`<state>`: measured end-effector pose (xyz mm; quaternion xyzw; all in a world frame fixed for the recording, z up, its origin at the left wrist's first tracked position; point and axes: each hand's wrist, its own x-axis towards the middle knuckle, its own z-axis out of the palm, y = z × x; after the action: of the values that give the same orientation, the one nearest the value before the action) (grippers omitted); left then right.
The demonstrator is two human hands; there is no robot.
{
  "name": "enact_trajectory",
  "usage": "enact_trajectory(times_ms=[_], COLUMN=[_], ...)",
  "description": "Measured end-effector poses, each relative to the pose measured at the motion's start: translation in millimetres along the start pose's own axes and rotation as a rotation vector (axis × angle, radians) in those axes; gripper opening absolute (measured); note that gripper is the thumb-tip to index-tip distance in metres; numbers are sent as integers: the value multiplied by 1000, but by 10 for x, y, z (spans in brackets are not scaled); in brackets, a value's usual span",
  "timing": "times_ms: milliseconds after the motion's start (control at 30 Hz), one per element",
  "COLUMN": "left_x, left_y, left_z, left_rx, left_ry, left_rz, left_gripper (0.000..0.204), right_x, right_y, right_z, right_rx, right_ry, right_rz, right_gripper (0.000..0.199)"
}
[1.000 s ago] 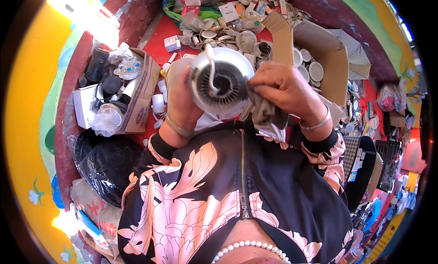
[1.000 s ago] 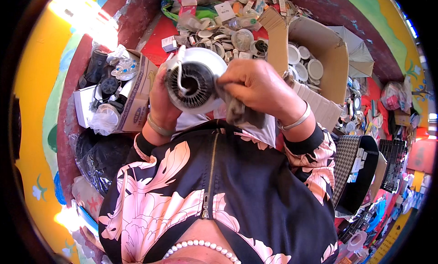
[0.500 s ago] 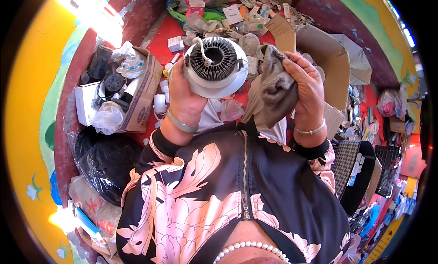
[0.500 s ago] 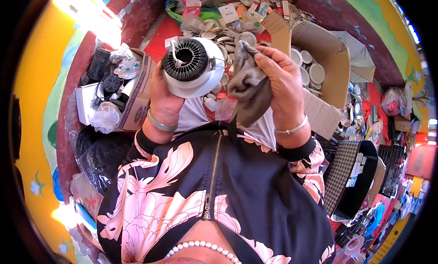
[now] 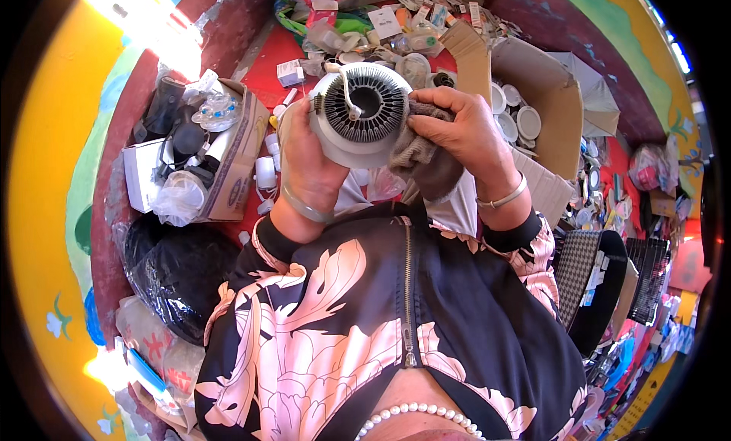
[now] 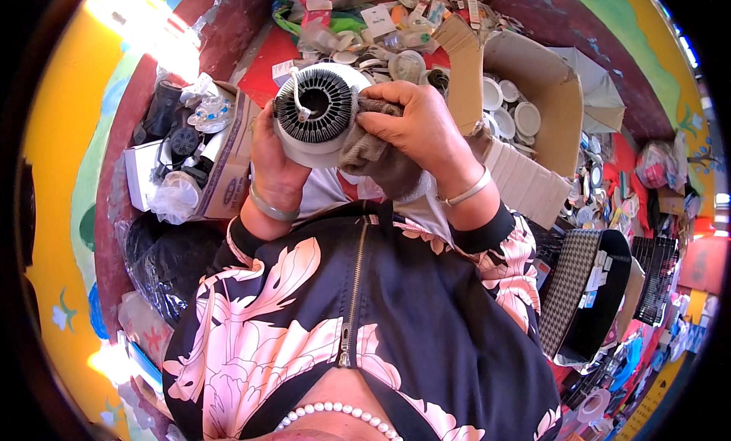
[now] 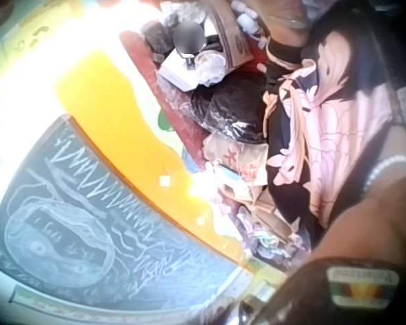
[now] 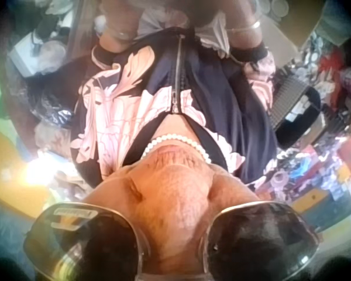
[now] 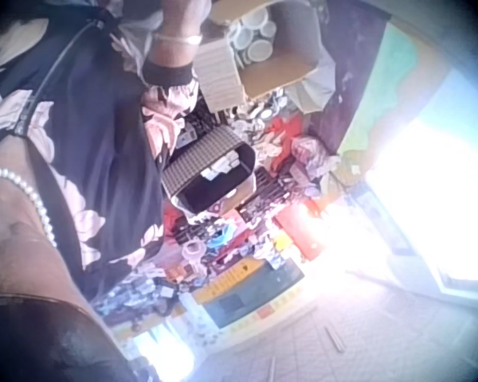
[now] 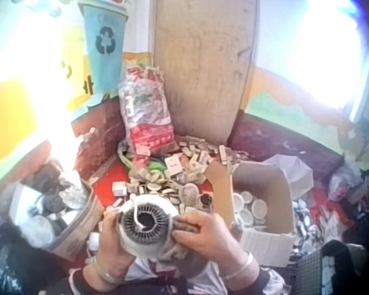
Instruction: The person cleans a white circular light fixture with a cloth, wiping the front lens and the rear heat sink area.
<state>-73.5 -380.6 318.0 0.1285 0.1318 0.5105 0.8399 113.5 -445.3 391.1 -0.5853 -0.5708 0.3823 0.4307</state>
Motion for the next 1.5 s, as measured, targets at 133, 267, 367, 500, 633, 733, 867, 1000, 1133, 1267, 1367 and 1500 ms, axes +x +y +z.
enact_trajectory(times_ms=[133,267,367,500,633,733,867,1000,1133,1267,1367,1500], left_x=[29,-27,-66,-149,-140,-107,-54,-67,-2,20,18,-5], left_y=[-46,-64,-24,-7,2,-29,-21,64,88,110,89,76], left_z=[-64,31,122,351,329,256,224,168,150,198,183,195], left_rx=[-11,-41,34,108,80,95,89,-20,-87,-122,-100,-86], left_ry=[4,-7,-30,3,-57,-24,-36,-73,-42,-94,-103,-89], left_rz=[-20,-14,56,156,139,148,148,25,35,-4,5,29], left_gripper=[43,42,41,39,39,39,40,41,38,38,38,38], right_x=[-22,-41,-37,-67,-136,-160,-147,-235,-365,-300,-224,-189], right_y=[45,120,133,155,104,19,39,-12,-168,35,35,21], right_z=[62,63,106,175,242,237,138,12,89,333,391,409], right_rx=[-196,-96,-12,7,-9,-89,-44,509,444,200,36,-259], right_ry=[69,91,139,264,389,429,394,459,308,311,395,461], right_rz=[-56,-27,-11,-109,-249,-351,-472,-356,-214,-258,-375,-575], right_gripper=[38,37,35,31,29,31,31,28,24,22,19,18])
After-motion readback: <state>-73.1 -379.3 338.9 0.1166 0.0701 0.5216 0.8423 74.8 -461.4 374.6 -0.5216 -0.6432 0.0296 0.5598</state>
